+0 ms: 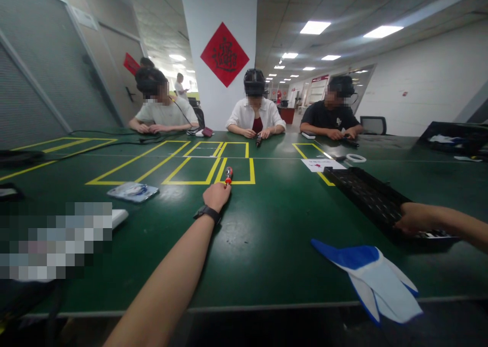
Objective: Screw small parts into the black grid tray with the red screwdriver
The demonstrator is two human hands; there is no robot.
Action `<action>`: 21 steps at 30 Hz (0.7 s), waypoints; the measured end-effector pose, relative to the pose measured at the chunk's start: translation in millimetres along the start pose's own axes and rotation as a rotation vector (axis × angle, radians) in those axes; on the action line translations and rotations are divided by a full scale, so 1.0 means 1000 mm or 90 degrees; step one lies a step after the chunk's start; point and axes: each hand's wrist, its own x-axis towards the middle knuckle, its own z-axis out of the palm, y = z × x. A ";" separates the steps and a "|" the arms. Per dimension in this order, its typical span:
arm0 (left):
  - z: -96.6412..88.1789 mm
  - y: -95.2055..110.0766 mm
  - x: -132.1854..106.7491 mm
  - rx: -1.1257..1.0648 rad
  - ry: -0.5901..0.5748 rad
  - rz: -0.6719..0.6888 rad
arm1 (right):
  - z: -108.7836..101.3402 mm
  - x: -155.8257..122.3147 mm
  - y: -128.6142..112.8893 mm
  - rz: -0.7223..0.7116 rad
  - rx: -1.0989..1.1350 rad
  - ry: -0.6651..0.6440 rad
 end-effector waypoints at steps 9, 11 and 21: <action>0.001 0.000 0.000 0.000 0.000 0.002 | -0.003 -0.012 -0.025 0.075 0.066 -0.116; 0.000 0.001 -0.001 0.003 0.001 0.001 | -0.002 -0.014 -0.027 0.075 0.050 -0.096; 0.000 0.001 -0.002 0.004 0.004 -0.007 | 0.003 -0.006 -0.006 0.025 0.058 -0.104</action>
